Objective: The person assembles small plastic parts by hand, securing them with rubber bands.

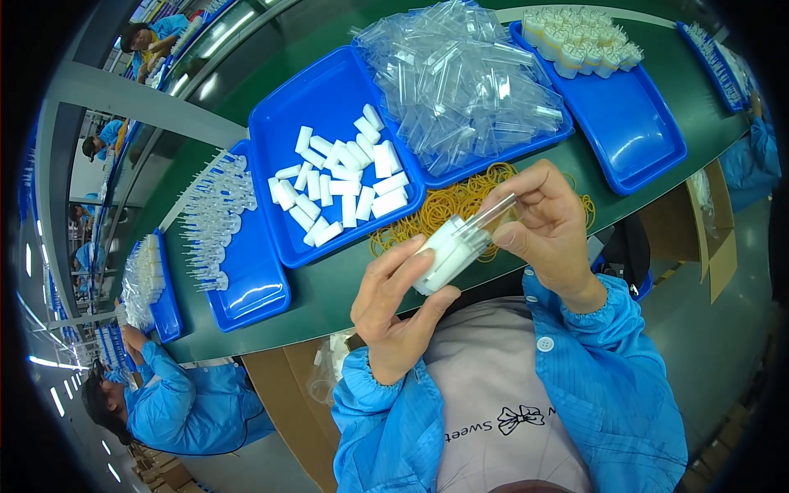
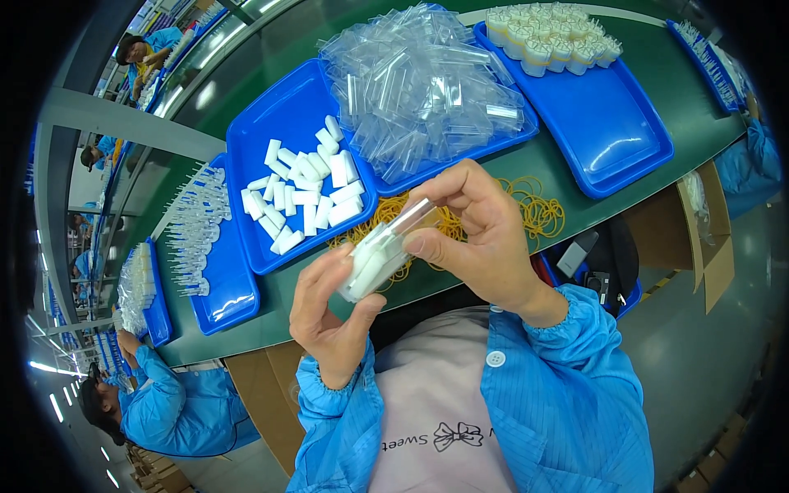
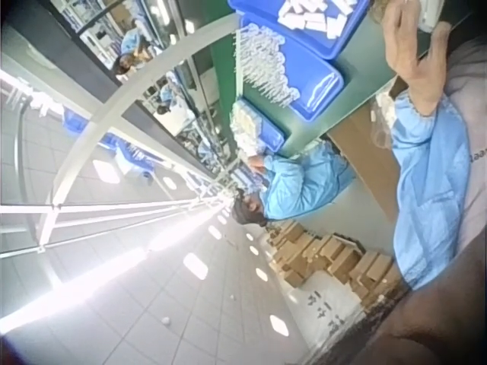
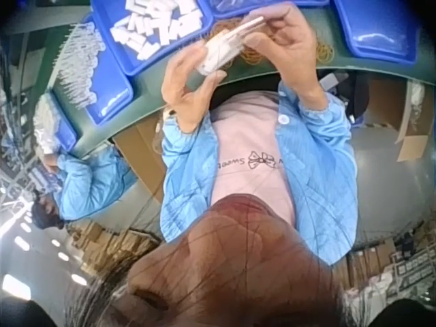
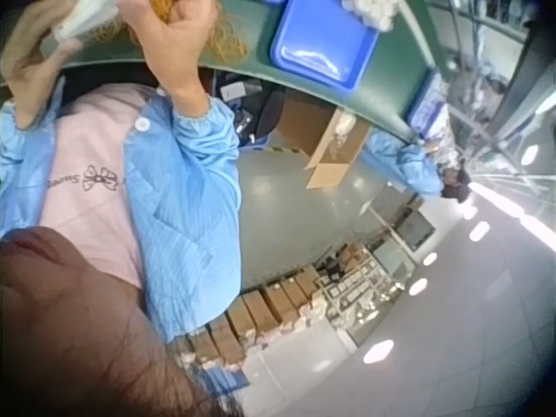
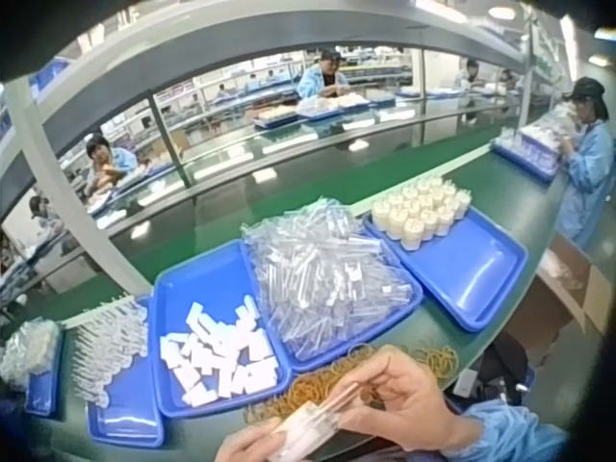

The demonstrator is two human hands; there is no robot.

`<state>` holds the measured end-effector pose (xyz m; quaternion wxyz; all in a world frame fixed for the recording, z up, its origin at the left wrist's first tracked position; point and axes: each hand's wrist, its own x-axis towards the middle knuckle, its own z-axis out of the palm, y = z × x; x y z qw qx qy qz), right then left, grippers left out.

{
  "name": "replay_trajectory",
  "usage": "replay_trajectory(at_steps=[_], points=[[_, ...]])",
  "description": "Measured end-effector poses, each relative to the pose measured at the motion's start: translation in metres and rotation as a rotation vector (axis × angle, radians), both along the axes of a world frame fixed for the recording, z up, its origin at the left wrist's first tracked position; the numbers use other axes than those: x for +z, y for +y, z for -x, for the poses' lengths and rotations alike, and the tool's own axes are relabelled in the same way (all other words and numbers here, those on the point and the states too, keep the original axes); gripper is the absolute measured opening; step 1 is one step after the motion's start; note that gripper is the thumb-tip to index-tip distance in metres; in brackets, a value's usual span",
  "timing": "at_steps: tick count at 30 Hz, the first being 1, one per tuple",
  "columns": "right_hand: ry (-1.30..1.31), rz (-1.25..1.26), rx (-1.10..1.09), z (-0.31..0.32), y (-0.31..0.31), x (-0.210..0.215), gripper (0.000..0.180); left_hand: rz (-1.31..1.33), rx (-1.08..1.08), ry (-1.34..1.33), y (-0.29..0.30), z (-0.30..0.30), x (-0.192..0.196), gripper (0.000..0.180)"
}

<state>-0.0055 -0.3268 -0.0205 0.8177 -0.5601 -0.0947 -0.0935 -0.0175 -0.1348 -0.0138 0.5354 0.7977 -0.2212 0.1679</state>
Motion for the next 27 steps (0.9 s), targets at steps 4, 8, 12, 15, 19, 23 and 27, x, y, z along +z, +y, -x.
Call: replay_trajectory(at_steps=[4,8,12,15,19,23,27], points=[[0.013,0.002,0.021,0.001,-0.002,0.001,0.037,-0.010,-0.030,-0.013,-0.002,0.000,0.003,0.044],[0.019,0.122,-0.002,0.001,-0.003,0.006,0.035,-0.019,-0.048,-0.014,-0.001,-0.002,0.002,0.042],[-0.114,0.303,-0.046,-0.002,-0.006,0.007,0.032,-0.009,-0.038,0.024,0.000,-0.002,-0.001,0.043],[-0.157,0.345,-0.065,-0.005,-0.009,0.007,0.029,0.001,-0.027,0.045,0.002,-0.003,-0.007,0.048],[-0.098,0.388,-0.049,-0.006,-0.016,0.007,0.024,0.249,-0.174,0.316,-0.006,-0.006,-0.008,0.068],[-0.105,0.475,-0.002,-0.014,-0.022,0.013,0.023,0.551,-0.623,1.107,-0.001,-0.023,-0.012,0.072],[-0.215,0.694,-0.068,-0.014,-0.021,0.024,0.053,0.700,-0.691,1.225,-0.009,-0.022,-0.011,0.069]])
